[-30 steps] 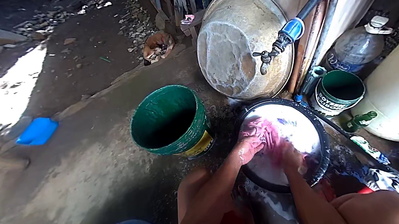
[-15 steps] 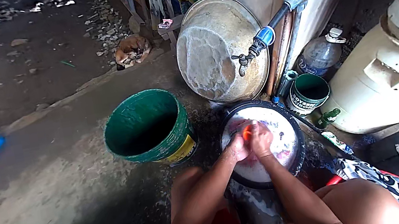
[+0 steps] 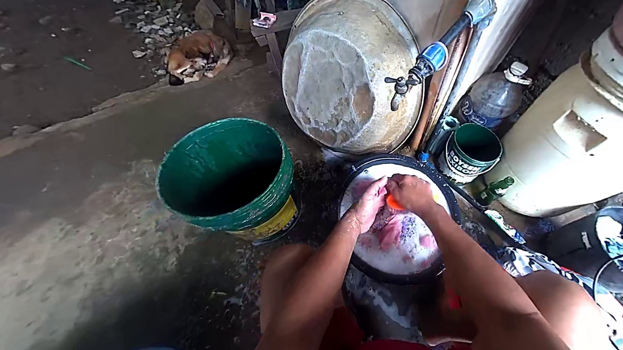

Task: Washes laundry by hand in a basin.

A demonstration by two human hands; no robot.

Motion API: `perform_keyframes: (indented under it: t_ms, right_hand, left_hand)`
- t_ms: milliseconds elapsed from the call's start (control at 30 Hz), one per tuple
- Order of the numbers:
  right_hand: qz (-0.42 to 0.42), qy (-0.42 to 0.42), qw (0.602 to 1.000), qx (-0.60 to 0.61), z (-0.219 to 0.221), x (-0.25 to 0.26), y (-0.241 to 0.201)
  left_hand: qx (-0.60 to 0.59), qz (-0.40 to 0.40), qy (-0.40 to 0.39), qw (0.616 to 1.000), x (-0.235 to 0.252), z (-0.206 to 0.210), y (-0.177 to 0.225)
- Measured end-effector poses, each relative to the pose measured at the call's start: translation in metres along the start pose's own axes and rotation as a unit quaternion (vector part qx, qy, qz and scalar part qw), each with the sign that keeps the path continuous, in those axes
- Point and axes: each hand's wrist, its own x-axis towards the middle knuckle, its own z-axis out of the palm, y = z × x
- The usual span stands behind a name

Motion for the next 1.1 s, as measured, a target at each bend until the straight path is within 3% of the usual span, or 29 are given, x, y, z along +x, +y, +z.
perform_keyframes:
  t_ms: [100,200,300,400,467,567,667,733,767,867,900,967,1000,1100]
  right_hand:
    - [-0.028,-0.007,0.994,-0.103,-0.023,-0.006,-0.014]
    - [-0.043,-0.013,0.989,-0.14,-0.033,-0.013,-0.025]
    - [-0.059,0.032,0.998,0.016,-0.041,-0.009,-0.019]
    - [-0.075,0.119,0.955,0.261,-0.057,-0.026,-0.031]
    - [-0.063,0.161,0.887,0.427,-0.068,-0.04,-0.035]
    - [-0.04,0.169,0.723,0.668,-0.076,-0.045,-0.011]
    - [-0.046,0.12,0.568,0.813,-0.039,-0.03,0.039]
    - [-0.027,0.119,0.513,0.85,0.005,-0.011,0.064]
    - [0.02,0.143,0.522,0.841,0.028,-0.003,0.069]
    - [0.261,0.276,0.616,0.69,0.097,0.014,0.076]
    - [0.316,0.287,0.667,0.611,0.12,0.017,0.083]
    - [0.351,0.209,0.786,0.465,0.167,0.022,0.098]
    - [0.356,0.17,0.806,0.442,0.19,0.027,0.107]
    - [0.357,0.135,0.801,0.461,0.234,0.039,0.127]
  left_hand:
    - [-0.005,0.055,-0.01,0.998,-0.004,-0.003,-0.002]
    - [-0.002,0.059,-0.011,0.998,-0.015,-0.003,0.003]
    - [0.012,0.087,0.011,0.996,-0.013,-0.008,-0.004]
    - [0.152,0.057,0.055,0.985,-0.011,-0.011,-0.01]
    - [0.212,0.015,0.089,0.973,-0.013,-0.017,-0.011]
    - [0.2,-0.012,0.142,0.969,-0.015,-0.034,-0.003]
    - [0.083,0.043,0.187,0.978,-0.018,-0.041,0.005]
    - [0.002,0.054,0.185,0.981,-0.014,-0.036,0.008]
    - [-0.004,0.033,0.193,0.981,-0.011,-0.033,0.009]
    - [0.109,-0.059,0.221,0.967,-0.003,-0.037,-0.008]
    - [0.156,-0.091,0.23,0.956,0.001,-0.04,-0.018]
    - [0.235,-0.143,0.249,0.929,0.007,-0.054,-0.039]
    - [0.264,-0.161,0.253,0.917,0.009,-0.06,-0.046]
    - [0.318,-0.178,0.246,0.898,0.007,-0.067,-0.051]
